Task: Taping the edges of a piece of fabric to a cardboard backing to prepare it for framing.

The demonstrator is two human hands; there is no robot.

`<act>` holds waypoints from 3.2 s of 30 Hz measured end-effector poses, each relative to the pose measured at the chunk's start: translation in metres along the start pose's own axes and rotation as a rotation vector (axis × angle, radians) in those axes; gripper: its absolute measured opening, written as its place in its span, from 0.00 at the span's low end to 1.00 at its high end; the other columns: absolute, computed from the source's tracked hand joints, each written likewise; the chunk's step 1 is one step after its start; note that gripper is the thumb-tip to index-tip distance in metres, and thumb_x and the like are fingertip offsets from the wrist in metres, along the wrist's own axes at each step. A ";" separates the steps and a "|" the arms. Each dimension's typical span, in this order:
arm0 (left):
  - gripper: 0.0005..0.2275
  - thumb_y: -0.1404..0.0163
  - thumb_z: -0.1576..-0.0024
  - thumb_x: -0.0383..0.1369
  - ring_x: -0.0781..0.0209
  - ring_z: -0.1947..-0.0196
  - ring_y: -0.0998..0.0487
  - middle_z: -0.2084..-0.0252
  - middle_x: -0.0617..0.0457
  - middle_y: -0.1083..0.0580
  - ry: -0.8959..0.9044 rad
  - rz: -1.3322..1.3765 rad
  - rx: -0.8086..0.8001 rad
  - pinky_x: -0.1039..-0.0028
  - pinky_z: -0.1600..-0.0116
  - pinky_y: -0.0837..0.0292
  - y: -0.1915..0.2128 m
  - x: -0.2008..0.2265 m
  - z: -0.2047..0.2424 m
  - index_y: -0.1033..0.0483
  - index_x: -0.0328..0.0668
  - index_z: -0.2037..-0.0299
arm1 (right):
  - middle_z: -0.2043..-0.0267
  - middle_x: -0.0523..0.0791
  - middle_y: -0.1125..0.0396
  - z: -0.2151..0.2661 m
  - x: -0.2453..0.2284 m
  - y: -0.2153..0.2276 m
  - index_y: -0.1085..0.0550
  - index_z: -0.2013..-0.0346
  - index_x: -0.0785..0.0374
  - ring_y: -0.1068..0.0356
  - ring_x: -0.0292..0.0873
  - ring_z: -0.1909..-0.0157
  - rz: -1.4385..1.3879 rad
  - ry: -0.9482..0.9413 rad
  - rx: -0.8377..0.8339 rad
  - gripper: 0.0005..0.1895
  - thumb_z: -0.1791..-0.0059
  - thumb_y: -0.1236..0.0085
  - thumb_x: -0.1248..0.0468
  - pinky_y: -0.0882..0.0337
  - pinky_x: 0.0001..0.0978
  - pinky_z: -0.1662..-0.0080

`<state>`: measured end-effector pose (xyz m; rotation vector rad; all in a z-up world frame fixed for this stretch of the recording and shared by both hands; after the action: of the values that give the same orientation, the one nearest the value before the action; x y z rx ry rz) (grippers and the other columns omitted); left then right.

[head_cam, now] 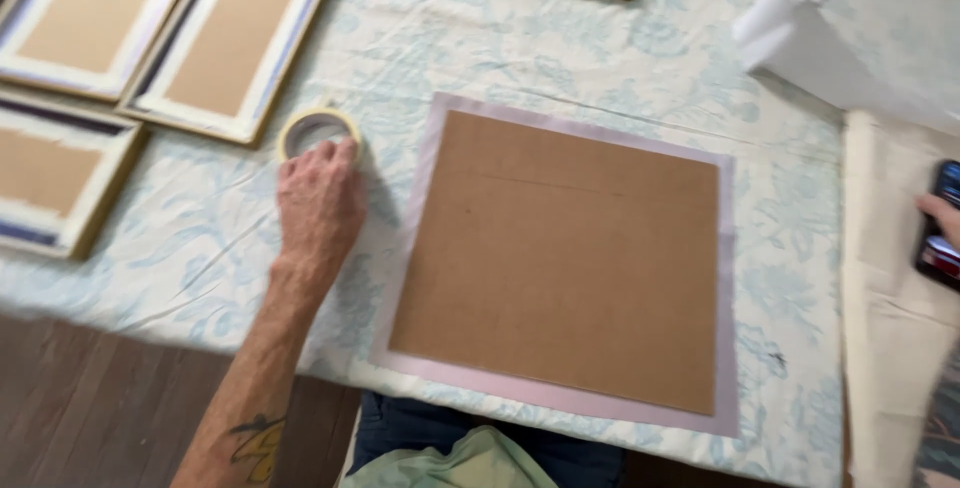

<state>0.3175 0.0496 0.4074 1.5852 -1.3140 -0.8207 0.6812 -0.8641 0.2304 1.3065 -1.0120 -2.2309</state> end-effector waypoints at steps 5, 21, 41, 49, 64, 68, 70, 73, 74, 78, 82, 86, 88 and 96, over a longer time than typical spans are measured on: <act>0.18 0.50 0.37 0.25 0.43 0.56 0.20 0.49 0.40 0.22 -0.082 0.293 0.006 0.53 0.51 0.24 0.038 0.046 0.017 0.29 0.32 0.36 | 0.29 0.59 0.46 0.116 -0.058 0.024 0.44 0.28 0.73 0.42 0.60 0.33 0.209 0.018 0.284 0.57 0.50 0.31 0.33 0.39 0.53 0.39; 0.16 0.63 0.38 0.31 0.61 0.56 0.26 0.56 0.51 0.28 -0.031 1.389 -0.435 0.73 0.51 0.31 0.112 0.086 0.107 0.25 0.38 0.45 | 0.36 0.54 0.34 0.614 -0.319 -0.142 0.32 0.40 0.66 0.32 0.50 0.33 0.016 1.440 -0.485 0.31 0.55 0.31 0.63 0.27 0.39 0.34; 0.28 0.58 0.44 0.48 0.61 0.35 0.26 0.33 0.51 0.26 0.652 1.640 -0.591 0.72 0.41 0.26 0.096 0.081 0.124 0.29 0.47 0.34 | 0.54 0.50 0.22 0.721 -0.384 -0.194 0.22 0.61 0.63 0.18 0.43 0.54 -0.379 1.204 -0.499 0.06 0.52 0.37 0.66 0.16 0.25 0.53; 0.24 0.53 0.40 0.35 0.66 0.66 0.16 0.64 0.49 0.16 0.280 1.382 -0.293 0.77 0.55 0.19 0.149 0.097 0.111 0.38 0.49 0.31 | 0.63 0.46 0.24 0.725 -0.410 -0.205 0.20 0.62 0.65 0.23 0.37 0.61 -0.377 1.149 -0.484 0.05 0.51 0.36 0.68 0.18 0.23 0.56; 0.17 0.52 0.42 0.35 0.51 0.84 0.25 0.74 0.53 0.22 -0.231 0.695 -0.467 0.58 0.73 0.30 0.140 0.101 0.079 0.26 0.51 0.42 | 0.64 0.46 0.22 0.681 -0.358 -0.208 0.18 0.63 0.64 0.25 0.35 0.63 -0.623 0.872 -0.626 0.05 0.54 0.33 0.70 0.24 0.17 0.59; 0.12 0.52 0.46 0.37 0.44 0.83 0.24 0.82 0.53 0.25 -0.231 0.619 -0.484 0.54 0.73 0.32 0.130 0.105 0.072 0.24 0.55 0.52 | 0.63 0.45 0.21 0.670 -0.348 -0.219 0.18 0.63 0.64 0.22 0.36 0.61 -0.633 0.815 -0.618 0.06 0.54 0.33 0.70 0.20 0.19 0.57; 0.11 0.52 0.43 0.38 0.45 0.78 0.21 0.80 0.52 0.22 -0.259 0.617 -0.462 0.55 0.72 0.30 0.129 0.110 0.071 0.24 0.50 0.53 | 0.65 0.44 0.23 0.663 -0.340 -0.224 0.18 0.62 0.64 0.23 0.34 0.63 -0.602 0.715 -0.589 0.11 0.58 0.28 0.70 0.20 0.19 0.58; 0.05 0.50 0.40 0.38 0.40 0.86 0.26 0.85 0.50 0.26 -0.250 0.614 -0.443 0.54 0.79 0.36 0.131 0.112 0.067 0.23 0.53 0.59 | 0.67 0.46 0.23 0.673 -0.351 -0.217 0.26 0.42 0.62 0.21 0.38 0.60 -0.556 0.659 -0.602 0.29 0.58 0.31 0.69 0.16 0.30 0.53; 0.05 0.50 0.40 0.38 0.40 0.86 0.26 0.85 0.50 0.26 -0.252 0.616 -0.444 0.54 0.79 0.36 0.130 0.113 0.066 0.23 0.53 0.59 | 0.67 0.46 0.23 0.670 -0.349 -0.217 0.26 0.42 0.62 0.21 0.38 0.60 -0.556 0.657 -0.600 0.29 0.58 0.31 0.69 0.16 0.30 0.53; 0.04 0.50 0.40 0.38 0.44 0.87 0.27 0.85 0.53 0.27 -0.263 0.627 -0.415 0.56 0.80 0.36 0.134 0.114 0.062 0.24 0.53 0.60 | 0.61 0.45 0.25 0.668 -0.348 -0.222 0.24 0.46 0.65 0.23 0.36 0.57 -0.565 0.665 -0.663 0.25 0.58 0.30 0.68 0.17 0.28 0.50; 0.05 0.50 0.41 0.39 0.42 0.85 0.25 0.85 0.52 0.26 -0.264 0.609 -0.420 0.55 0.78 0.35 0.132 0.114 0.062 0.24 0.54 0.60 | 0.59 0.43 0.26 0.668 -0.345 -0.223 0.21 0.50 0.61 0.24 0.34 0.56 -0.502 0.638 -0.647 0.22 0.59 0.29 0.65 0.18 0.26 0.50; 0.05 0.49 0.43 0.40 0.40 0.83 0.25 0.84 0.52 0.25 -0.240 0.616 -0.426 0.54 0.76 0.35 0.131 0.114 0.060 0.23 0.55 0.62 | 0.60 0.43 0.27 0.668 -0.348 -0.224 0.20 0.53 0.59 0.24 0.34 0.57 -0.472 0.684 -0.633 0.19 0.58 0.29 0.62 0.18 0.25 0.56; 0.07 0.50 0.42 0.42 0.39 0.82 0.24 0.83 0.51 0.24 -0.235 0.617 -0.438 0.53 0.75 0.34 0.132 0.115 0.060 0.21 0.56 0.62 | 0.59 0.45 0.23 0.672 -0.349 -0.227 0.19 0.55 0.63 0.23 0.35 0.54 -0.526 0.653 -0.694 0.16 0.57 0.30 0.67 0.17 0.25 0.53; 0.08 0.51 0.40 0.45 0.43 0.82 0.23 0.84 0.55 0.25 -0.256 0.590 -0.464 0.55 0.75 0.34 0.127 0.115 0.057 0.22 0.57 0.61 | 0.60 0.47 0.22 0.669 -0.347 -0.231 0.19 0.59 0.66 0.21 0.39 0.57 -0.571 0.620 -0.773 0.12 0.56 0.31 0.68 0.18 0.25 0.54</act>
<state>0.2428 -0.0801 0.5085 0.6904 -1.5257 -0.8799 0.2908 -0.2264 0.4796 1.8079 0.4603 -1.9668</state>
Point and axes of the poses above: each hand's wrist, its own z-axis away from the middle knuckle, its own y-axis out of the back of the hand, x = y × z, the point moved 8 cm from there along -z, towards the middle knuckle
